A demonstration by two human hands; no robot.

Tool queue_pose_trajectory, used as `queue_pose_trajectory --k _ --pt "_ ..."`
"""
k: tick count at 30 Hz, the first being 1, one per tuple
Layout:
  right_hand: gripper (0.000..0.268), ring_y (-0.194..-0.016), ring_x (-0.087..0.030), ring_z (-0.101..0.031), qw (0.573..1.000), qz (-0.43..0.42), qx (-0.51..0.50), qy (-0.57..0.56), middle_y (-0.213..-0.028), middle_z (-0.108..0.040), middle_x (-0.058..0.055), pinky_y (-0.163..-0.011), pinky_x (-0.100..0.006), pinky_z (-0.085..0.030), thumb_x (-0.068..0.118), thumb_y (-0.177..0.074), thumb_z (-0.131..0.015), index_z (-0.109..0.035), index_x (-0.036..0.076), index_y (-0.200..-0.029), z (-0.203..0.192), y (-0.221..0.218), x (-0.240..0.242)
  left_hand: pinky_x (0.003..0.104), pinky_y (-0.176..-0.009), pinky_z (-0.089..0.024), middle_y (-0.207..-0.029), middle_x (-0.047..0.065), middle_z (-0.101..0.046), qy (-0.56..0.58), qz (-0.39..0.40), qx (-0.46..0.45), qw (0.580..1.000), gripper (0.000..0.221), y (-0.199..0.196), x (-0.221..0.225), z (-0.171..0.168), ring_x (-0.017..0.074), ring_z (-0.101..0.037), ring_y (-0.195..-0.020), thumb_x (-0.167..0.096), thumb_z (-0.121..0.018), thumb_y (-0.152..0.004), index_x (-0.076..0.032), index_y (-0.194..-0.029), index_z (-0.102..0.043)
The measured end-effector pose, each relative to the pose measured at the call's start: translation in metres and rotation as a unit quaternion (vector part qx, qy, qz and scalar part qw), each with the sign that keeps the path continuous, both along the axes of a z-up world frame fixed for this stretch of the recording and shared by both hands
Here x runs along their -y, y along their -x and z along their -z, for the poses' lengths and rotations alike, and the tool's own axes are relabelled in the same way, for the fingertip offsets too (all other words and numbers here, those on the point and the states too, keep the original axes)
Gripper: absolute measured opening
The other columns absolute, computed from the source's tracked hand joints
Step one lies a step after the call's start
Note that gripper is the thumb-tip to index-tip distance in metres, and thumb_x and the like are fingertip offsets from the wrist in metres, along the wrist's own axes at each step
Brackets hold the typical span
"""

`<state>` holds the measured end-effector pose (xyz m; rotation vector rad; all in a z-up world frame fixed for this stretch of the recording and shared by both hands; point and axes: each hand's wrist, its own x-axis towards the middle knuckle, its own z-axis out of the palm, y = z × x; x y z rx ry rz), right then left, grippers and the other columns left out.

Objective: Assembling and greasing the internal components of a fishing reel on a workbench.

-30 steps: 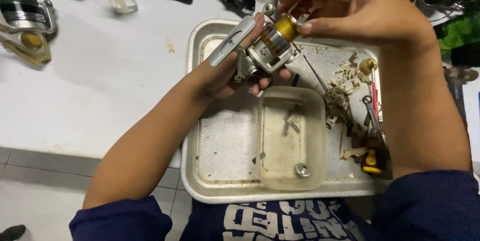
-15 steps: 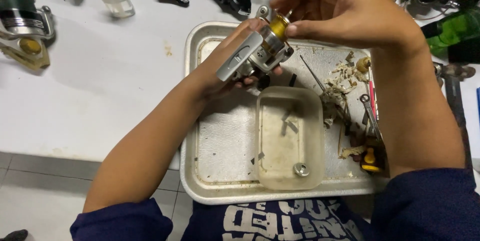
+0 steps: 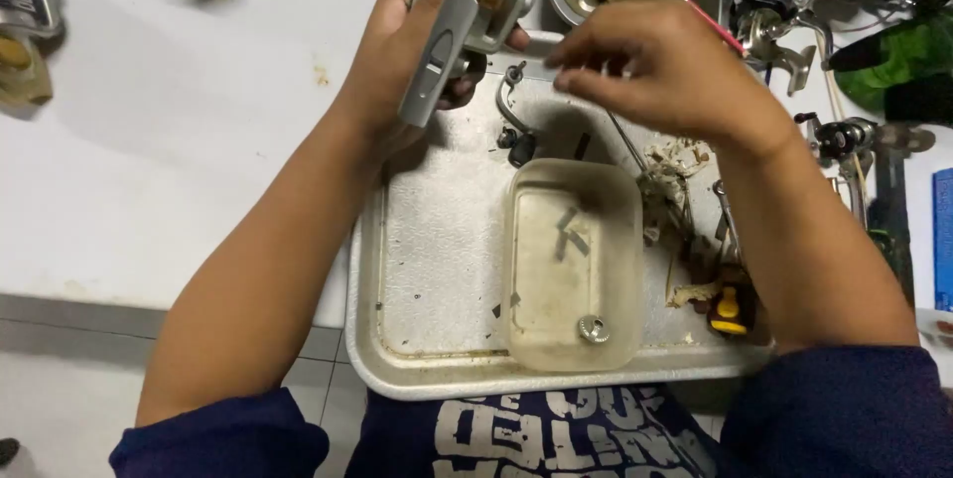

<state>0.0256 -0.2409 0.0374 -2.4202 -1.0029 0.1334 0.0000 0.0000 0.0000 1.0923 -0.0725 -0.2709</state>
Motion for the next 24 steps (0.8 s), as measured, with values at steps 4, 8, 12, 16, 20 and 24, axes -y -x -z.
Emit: queue_pose_trajectory --k 4,8,12,16,20,24 --pt "0.012 -0.08 -0.027 -0.069 0.99 -0.124 0.007 0.062 -0.094 -0.073 -0.012 -0.071 -0.04 -0.052 0.011 -0.094 -0.075 -0.074 0.003 -0.103 0.013 0.01 -0.02 0.034 -0.069 -0.065 -0.103 0.016 -0.071 0.065 -0.046 0.029 0.996 0.088 0.001 0.002 0.007 0.0236 -0.077 -0.084 -0.039 -0.083 -0.07 -0.008 -0.136 -0.035" --pt "0.011 -0.073 -0.027 -0.067 0.986 -0.108 -0.022 0.127 -0.084 -0.074 -0.009 -0.067 -0.041 -0.048 0.016 -0.088 -0.079 -0.077 0.008 -0.096 0.025 0.007 -0.033 0.037 -0.079 -0.07 -0.107 0.01 -0.069 -0.01 -0.054 0.134 0.989 0.047 0.007 -0.001 0.004 0.0247 -0.078 -0.091 -0.039 -0.076 -0.086 -0.012 -0.115 -0.052" --pt "0.012 -0.071 -0.025 -0.067 0.985 -0.11 -0.028 0.127 -0.082 -0.073 -0.007 -0.064 -0.04 -0.047 0.018 -0.09 -0.078 -0.075 0.009 -0.096 0.029 0.005 -0.039 0.034 -0.081 -0.061 -0.097 0.009 -0.068 0.06 -0.053 0.129 0.988 0.036 0.003 -0.001 0.002 0.0237 -0.075 -0.082 -0.045 -0.059 -0.093 -0.011 -0.105 -0.055" --pt "0.015 -0.07 -0.024 -0.067 0.977 -0.076 -0.057 0.192 -0.081 -0.073 -0.005 -0.06 -0.041 -0.045 0.026 -0.089 -0.078 -0.075 0.012 -0.094 0.025 0.008 -0.049 0.027 -0.061 -0.049 -0.097 0.011 -0.071 0.068 -0.059 0.096 0.991 0.042 0.003 -0.005 0.003 0.0188 -0.075 -0.084 -0.042 -0.07 -0.085 -0.01 -0.107 -0.055" --pt "0.013 -0.069 -0.024 -0.068 0.983 -0.095 -0.053 0.151 -0.08 -0.074 -0.006 -0.062 -0.04 -0.047 0.023 -0.089 -0.077 -0.077 0.011 -0.095 0.027 0.004 -0.046 0.03 -0.07 -0.064 -0.099 0.01 -0.07 0.054 -0.067 0.126 0.988 0.037 0.003 -0.006 0.002 0.0204 -0.076 -0.091 -0.034 -0.077 -0.088 -0.009 -0.108 -0.057" --pt "0.012 -0.08 -0.023 -0.072 0.993 -0.09 0.041 0.065 -0.096 -0.078 -0.011 -0.074 -0.037 -0.054 0.013 -0.099 -0.075 -0.078 0.003 -0.105 0.006 -0.001 -0.02 0.023 -0.046 -0.036 -0.089 0.016 -0.076 0.035 -0.056 0.053 0.996 0.042 0.007 -0.011 -0.007 0.0117 -0.058 -0.059 -0.051 -0.062 -0.084 -0.014 -0.104 -0.057"
